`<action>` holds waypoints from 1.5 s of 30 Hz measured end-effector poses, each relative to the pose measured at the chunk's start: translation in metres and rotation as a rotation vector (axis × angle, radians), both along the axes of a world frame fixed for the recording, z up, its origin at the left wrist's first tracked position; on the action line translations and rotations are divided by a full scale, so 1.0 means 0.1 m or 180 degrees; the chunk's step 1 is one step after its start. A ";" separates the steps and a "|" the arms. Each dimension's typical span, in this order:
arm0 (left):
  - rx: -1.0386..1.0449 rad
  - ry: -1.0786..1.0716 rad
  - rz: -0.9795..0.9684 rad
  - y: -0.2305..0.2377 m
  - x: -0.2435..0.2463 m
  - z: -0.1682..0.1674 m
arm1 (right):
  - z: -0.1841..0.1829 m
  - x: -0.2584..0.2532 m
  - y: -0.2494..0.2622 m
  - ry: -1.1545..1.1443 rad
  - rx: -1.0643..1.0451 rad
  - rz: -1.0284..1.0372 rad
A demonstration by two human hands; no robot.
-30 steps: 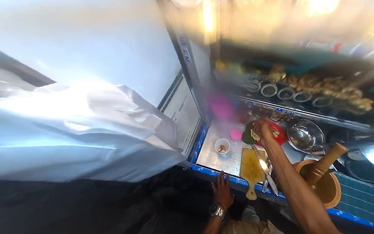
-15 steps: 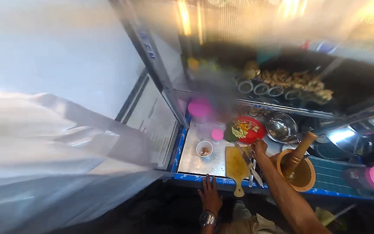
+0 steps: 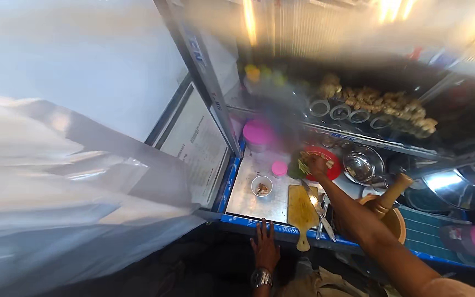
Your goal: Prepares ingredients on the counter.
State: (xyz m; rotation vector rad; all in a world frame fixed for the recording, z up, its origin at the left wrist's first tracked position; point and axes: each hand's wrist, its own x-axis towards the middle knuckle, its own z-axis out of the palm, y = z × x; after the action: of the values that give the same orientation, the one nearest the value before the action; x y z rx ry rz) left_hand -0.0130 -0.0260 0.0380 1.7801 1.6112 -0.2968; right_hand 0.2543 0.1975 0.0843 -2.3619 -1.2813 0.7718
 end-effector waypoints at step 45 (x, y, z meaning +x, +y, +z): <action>0.0058 -0.0513 0.0407 -0.08 0.06 0.07 | 0.39 -0.70 -0.87 0.0442 0.0799 0.0685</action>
State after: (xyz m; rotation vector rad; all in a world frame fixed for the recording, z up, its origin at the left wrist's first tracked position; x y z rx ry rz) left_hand -0.0066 -0.0337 0.0445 1.6609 1.6075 -0.0773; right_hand 0.1838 0.1103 0.1236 -1.9628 -1.4926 0.7717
